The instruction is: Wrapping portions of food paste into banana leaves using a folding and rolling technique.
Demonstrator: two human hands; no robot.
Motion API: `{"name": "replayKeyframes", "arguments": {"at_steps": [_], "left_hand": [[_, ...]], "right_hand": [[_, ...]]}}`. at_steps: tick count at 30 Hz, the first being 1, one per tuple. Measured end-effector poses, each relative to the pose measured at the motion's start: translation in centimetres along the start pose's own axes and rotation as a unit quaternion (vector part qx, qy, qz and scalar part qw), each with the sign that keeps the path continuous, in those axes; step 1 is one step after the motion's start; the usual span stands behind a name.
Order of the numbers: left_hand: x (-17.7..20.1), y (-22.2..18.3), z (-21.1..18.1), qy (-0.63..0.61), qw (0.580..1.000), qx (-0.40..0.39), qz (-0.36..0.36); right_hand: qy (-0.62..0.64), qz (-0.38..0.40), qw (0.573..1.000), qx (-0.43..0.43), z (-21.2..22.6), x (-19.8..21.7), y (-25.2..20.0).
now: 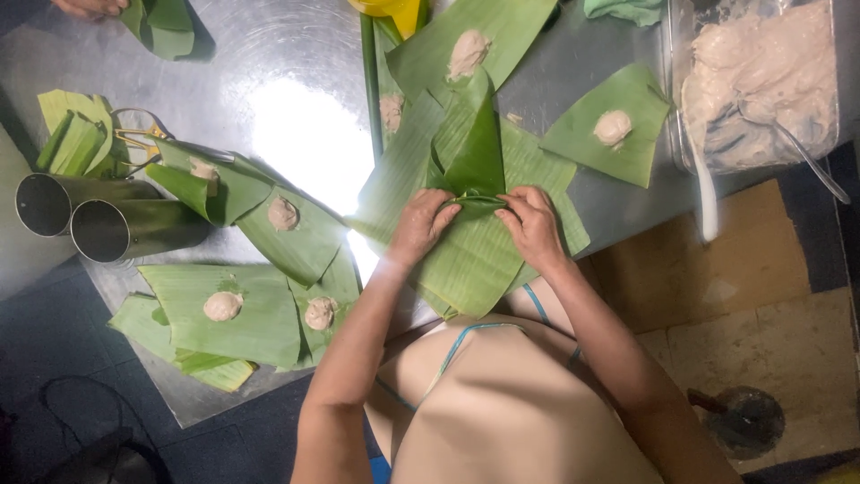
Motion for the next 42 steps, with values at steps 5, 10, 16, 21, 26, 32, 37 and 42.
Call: {"name": "replayKeyframes", "arguments": {"at_steps": [5,10,16,21,26,32,37,42], "left_hand": [[-0.3,0.4,0.3,0.002,1.000,0.021,-0.005],[-0.6,1.2,0.2,0.003,0.999,0.039,-0.033],[-1.3,1.9,0.1,0.099,0.986,0.072,-0.111],[-2.0,1.2,1.1,0.095,0.969,0.081,-0.214],[-3.1,1.2,2.6,0.107,0.961,0.115,-0.229],[-1.8,0.8,1.1,0.106,0.960,0.116,-0.233],[-1.0,-0.8,0.8,0.082,0.974,0.085,-0.194],[-2.4,-1.6,2.9,0.167,0.969,0.021,-0.181]], "right_hand": [[0.047,-0.016,0.998,-0.034,1.2,-0.5,1.2],[0.072,-0.046,0.994,-0.072,2.0,-1.0,1.8],[0.060,-0.094,0.988,-0.105,3.0,-1.0,2.4],[0.051,-0.109,0.983,-0.137,1.9,-1.9,2.6],[0.046,-0.128,0.976,-0.168,2.2,-2.2,3.2],[0.056,-0.164,0.967,-0.189,3.0,-2.4,3.3],[0.053,-0.194,0.969,-0.145,2.2,-2.7,3.0],[0.008,-0.194,0.978,-0.082,1.6,-2.8,3.4]]}}
Point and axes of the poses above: each hand's wrist, its own y-axis towards the middle knuckle, its own x-axis out of the back of the hand, z = x × y, the point moved 2 cm from there along y, towards the middle knuckle, and after that the axes turned 5 degrees about y, right-handed, at the moved point
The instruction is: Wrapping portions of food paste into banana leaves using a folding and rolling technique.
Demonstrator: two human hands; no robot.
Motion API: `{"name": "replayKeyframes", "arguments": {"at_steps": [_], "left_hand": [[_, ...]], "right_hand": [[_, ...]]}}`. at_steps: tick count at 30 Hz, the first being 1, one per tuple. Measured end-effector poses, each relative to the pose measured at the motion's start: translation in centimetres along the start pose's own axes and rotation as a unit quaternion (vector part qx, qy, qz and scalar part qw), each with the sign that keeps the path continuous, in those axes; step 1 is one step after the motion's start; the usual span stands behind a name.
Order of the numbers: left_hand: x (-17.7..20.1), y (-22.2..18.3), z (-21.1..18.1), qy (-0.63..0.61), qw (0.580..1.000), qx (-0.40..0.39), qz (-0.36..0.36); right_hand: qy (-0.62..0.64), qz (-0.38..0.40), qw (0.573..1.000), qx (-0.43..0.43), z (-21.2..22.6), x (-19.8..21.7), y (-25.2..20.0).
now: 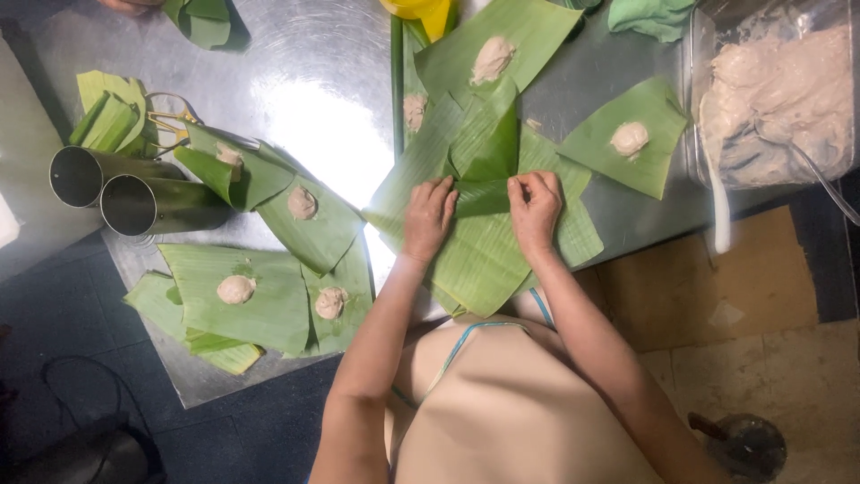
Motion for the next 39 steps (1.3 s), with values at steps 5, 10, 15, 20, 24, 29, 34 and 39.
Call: {"name": "replayKeyframes", "arguments": {"at_steps": [5,10,15,20,24,29,34,39], "left_hand": [[1.4,0.6,-1.6,0.026,0.996,-0.073,-0.035],[3.2,0.5,-2.0,0.052,0.990,-0.126,-0.029],[3.4,0.5,-2.5,0.073,0.985,-0.157,-0.028],[3.3,0.1,-2.6,0.075,0.987,-0.141,0.022],[3.1,1.1,-2.3,0.059,0.990,-0.118,0.055],[4.3,2.9,-1.9,0.002,0.987,-0.097,0.128],[3.9,6.1,-1.6,0.029,0.976,-0.098,0.191],[4.7,8.9,-2.2,-0.013,0.955,0.057,0.292]], "right_hand": [[-0.004,0.016,1.000,-0.016,0.1,-0.3,0.3],[-0.004,0.022,0.999,-0.024,-0.4,-0.4,0.5],[-0.101,0.053,0.975,0.189,0.8,0.0,0.3],[-0.187,0.148,0.914,0.330,0.2,2.3,-1.6],[-0.209,0.192,0.886,0.368,-1.2,2.1,-0.6],[-0.175,0.200,0.885,0.383,-0.9,2.3,0.3],[-0.156,0.188,0.896,0.371,0.5,2.4,1.5],[-0.079,0.219,0.939,0.254,-1.7,1.0,3.3]]}}
Point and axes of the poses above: each hand's wrist, its own y-axis towards the middle knuckle, its own x-axis out of the back of the hand, z = x × y, the point moved 2 cm from there along y, towards the middle knuckle, and after that the axes turned 5 degrees about y, right-handed, at the moved point
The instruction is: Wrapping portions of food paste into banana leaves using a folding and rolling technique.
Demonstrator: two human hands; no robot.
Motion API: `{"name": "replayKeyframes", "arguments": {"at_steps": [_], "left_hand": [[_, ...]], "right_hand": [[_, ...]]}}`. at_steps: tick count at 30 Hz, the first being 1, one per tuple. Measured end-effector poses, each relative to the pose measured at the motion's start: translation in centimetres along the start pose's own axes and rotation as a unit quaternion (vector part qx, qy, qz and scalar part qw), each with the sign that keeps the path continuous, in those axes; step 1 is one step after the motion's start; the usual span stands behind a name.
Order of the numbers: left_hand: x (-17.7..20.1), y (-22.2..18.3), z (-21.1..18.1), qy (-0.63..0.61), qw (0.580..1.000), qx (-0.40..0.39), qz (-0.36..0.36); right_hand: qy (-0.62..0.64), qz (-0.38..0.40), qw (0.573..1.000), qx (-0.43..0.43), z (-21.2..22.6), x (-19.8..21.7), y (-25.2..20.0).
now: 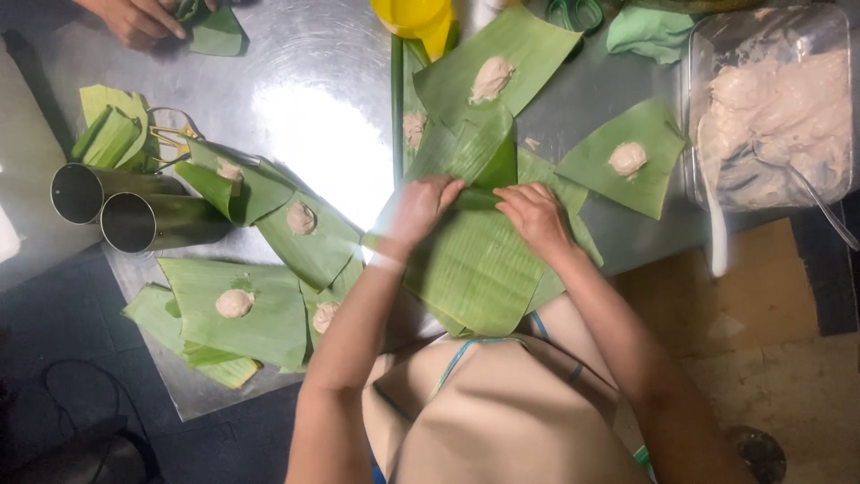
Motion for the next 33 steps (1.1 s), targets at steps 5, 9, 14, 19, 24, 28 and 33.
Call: {"name": "replayKeyframes", "arguments": {"at_steps": [5,9,14,19,24,28,33], "left_hand": [[-2.3,2.4,1.0,0.012,0.989,0.113,-0.090],[-5.5,1.9,1.7,0.058,0.955,0.042,-0.289],[-1.8,-0.9,0.0,-0.011,0.981,-0.069,-0.179],[-1.0,-0.6,1.2,0.150,0.970,-0.147,-0.122],[-2.6,0.2,2.8,0.185,0.969,-0.137,-0.085],[-3.1,0.4,3.2,0.180,0.968,-0.147,-0.092],[-3.1,0.5,3.2,0.194,0.952,-0.199,-0.127]], "right_hand": [[0.040,-0.062,0.997,-0.038,-2.0,-2.3,0.9],[-0.010,-0.117,0.993,-0.014,-1.7,-2.5,1.4],[-0.061,-0.137,0.989,0.008,-1.3,-2.3,1.5],[-0.157,-0.154,0.975,0.040,-0.8,-2.6,1.6],[-0.172,-0.072,0.979,0.083,2.5,-2.3,2.4],[-0.180,-0.015,0.977,0.111,2.9,-2.7,3.8],[-0.153,0.023,0.981,0.117,1.9,-3.5,3.8]]}}
Point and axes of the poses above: each hand's wrist, its own y-axis towards the middle knuckle, its own x-axis out of the back of the hand, z = x × y, the point moved 2 cm from there along y, towards the middle knuckle, and after that the axes turned 5 degrees about y, right-handed, at the moved point
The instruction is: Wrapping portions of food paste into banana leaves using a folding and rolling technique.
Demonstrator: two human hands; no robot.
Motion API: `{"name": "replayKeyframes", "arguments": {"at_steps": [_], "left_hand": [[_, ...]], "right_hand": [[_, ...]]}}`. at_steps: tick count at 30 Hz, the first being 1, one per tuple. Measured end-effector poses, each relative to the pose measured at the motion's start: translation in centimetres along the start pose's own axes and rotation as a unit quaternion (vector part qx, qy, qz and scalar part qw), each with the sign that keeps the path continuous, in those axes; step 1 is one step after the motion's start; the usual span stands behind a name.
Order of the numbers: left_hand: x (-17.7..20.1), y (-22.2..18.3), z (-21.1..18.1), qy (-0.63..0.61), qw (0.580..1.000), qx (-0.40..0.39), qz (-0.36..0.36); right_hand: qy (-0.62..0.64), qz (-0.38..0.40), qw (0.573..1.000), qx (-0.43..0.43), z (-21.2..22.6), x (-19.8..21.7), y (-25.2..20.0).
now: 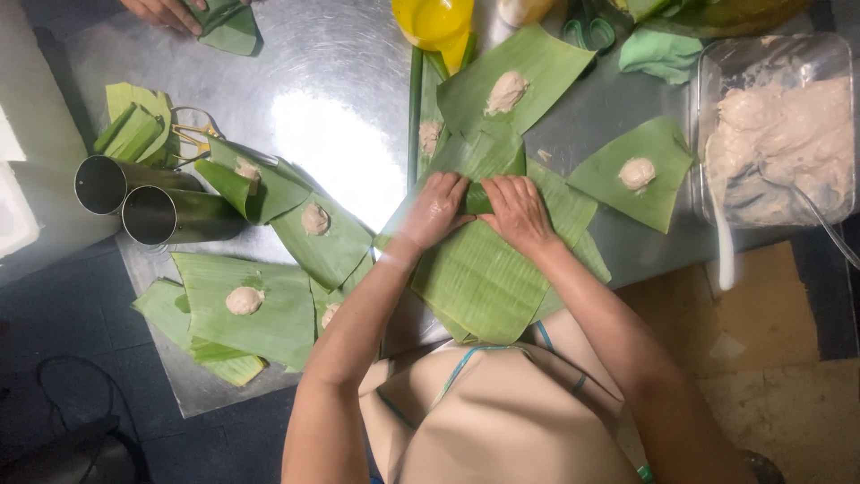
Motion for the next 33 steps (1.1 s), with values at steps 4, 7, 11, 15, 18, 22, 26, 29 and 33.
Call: {"name": "replayKeyframes", "arguments": {"at_steps": [4,7,11,15,18,22,26,29,33], "left_hand": [[-0.2,0.2,0.0,0.019,1.000,-0.013,-0.005],[0.8,0.5,0.2,0.005,1.000,-0.013,0.002],[2.1,0.5,-0.4,0.043,0.998,-0.040,0.021],[2.7,0.3,-0.6,0.081,0.995,-0.053,0.033],[3.6,0.2,-1.0,0.044,0.998,-0.003,0.049],[6.7,-1.8,-4.1,-0.106,0.986,0.124,0.035],[2.5,-5.8,-3.7,-0.309,0.881,0.357,-0.041],[-1.3,-6.6,-1.5,-0.389,0.831,0.396,-0.042],[-5.7,-4.4,3.7,-0.331,0.867,0.363,0.079]], "right_hand": [[0.008,0.003,1.000,0.007,-0.3,0.2,-0.1],[0.021,0.026,0.999,-0.005,-0.2,0.8,0.5],[0.025,0.064,0.998,-0.016,0.2,1.1,0.5],[0.018,0.073,0.997,-0.001,0.1,0.7,0.4],[0.022,0.077,0.997,-0.021,0.1,1.6,0.6],[0.026,0.070,0.997,-0.031,0.5,1.5,0.0],[0.025,0.043,0.998,-0.041,0.6,0.9,-1.1],[0.035,0.027,0.998,-0.034,1.4,1.2,-1.6],[0.018,0.000,1.000,-0.004,1.7,1.2,-2.3]]}}
Point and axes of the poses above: each hand's wrist, its own y-axis towards the middle knuckle, its own x-axis out of the back of the hand, z = x × y, the point moved 2 cm from there along y, towards the middle knuckle, and after that the axes turned 5 degrees about y, right-handed, at the moved point
